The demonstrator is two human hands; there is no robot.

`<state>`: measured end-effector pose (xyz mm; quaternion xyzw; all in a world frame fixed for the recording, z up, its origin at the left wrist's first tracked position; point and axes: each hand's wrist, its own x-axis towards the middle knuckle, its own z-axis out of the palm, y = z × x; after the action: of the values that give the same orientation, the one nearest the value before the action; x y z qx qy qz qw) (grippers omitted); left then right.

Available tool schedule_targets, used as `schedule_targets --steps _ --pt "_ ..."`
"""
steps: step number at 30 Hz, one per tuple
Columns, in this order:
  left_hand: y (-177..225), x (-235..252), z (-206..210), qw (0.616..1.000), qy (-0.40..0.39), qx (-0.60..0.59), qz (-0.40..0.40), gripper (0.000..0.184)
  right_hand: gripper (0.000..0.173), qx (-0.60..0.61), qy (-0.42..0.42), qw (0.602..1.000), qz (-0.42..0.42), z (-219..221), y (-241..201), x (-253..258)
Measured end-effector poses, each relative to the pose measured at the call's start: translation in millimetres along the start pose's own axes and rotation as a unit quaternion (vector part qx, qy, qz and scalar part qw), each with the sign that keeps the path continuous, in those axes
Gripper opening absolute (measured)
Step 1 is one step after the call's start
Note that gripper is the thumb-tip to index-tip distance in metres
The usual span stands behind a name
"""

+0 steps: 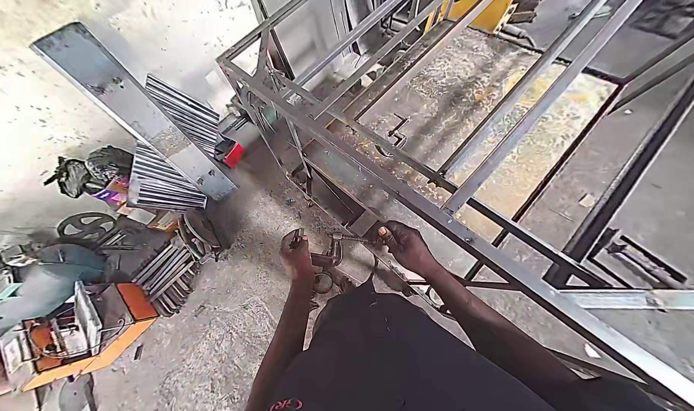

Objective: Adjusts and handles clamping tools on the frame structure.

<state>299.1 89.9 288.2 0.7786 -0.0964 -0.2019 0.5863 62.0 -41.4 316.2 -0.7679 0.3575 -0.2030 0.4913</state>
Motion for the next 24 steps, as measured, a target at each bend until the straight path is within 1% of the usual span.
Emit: schedule_targets --steps 2,4,5,7,9,11,13,15,17,18,19,21,23,24 --pt "7.0 2.4 1.3 1.000 0.021 -0.017 -0.010 0.027 0.038 0.044 -0.042 0.998 -0.006 2.3 -3.1 -10.3" --pt "11.8 6.6 1.5 0.999 0.042 -0.025 -0.006 0.027 0.036 0.074 -0.066 0.993 -0.058 8.3 -9.2 -23.9" --pt "13.4 8.5 0.0 0.999 0.051 -0.018 0.002 0.027 0.036 0.070 -0.060 0.991 -0.094 9.5 -15.2 -28.0" --pt "13.3 12.0 -3.6 0.998 0.051 0.003 0.028 0.027 0.038 -0.001 -0.014 0.989 -0.148 2.7 -26.5 -22.5" --pt "12.2 11.7 -6.1 0.999 0.034 0.018 0.033 0.026 0.036 -0.068 0.046 0.985 -0.151 -7.4 -28.4 -4.2" --pt "11.5 7.4 -6.6 0.999 0.024 0.018 0.021 0.025 0.032 -0.073 0.057 0.989 -0.115 -15.9 -27.3 7.8" --pt "16.6 4.0 -7.2 1.000 0.026 0.011 0.005 0.024 0.027 -0.053 0.014 0.994 -0.093 -18.8 -24.6 12.1" --pt "20.8 2.6 -9.1 0.999 0.032 -0.001 0.000 0.026 0.024 -0.035 -0.051 0.996 -0.069 -11.8 -18.2 7.5" --pt "23.5 5.5 -9.5 0.999 0.046 -0.003 0.010 0.026 0.024 0.037 -0.093 0.991 -0.091 -1.2 -15.4 -2.3" --pt "24.1 8.8 -9.8 0.998 0.055 0.006 0.024 0.026 0.026 0.074 -0.099 0.986 -0.116 1.9 -19.4 -5.9" --pt "23.5 11.8 -11.8 0.997 0.058 0.018 0.039 0.026 0.027 0.085 -0.089 0.983 -0.135 3.4 -25.3 -8.3" --pt "21.5 12.9 -16.0 0.996 0.052 0.040 0.060 0.027 0.029 0.018 -0.023 0.988 -0.150 2.5 -34.3 -5.5" --pt "23.4 11.6 -17.4 0.997 0.035 0.034 0.066 0.026 0.028 -0.048 0.034 0.990 -0.132 -0.8 -33.2 11.0" --pt "24.8 10.0 -17.6 0.997 0.027 0.025 0.066 0.025 0.028 -0.051 0.039 0.992 -0.108 -2.8 -29.7 19.3"
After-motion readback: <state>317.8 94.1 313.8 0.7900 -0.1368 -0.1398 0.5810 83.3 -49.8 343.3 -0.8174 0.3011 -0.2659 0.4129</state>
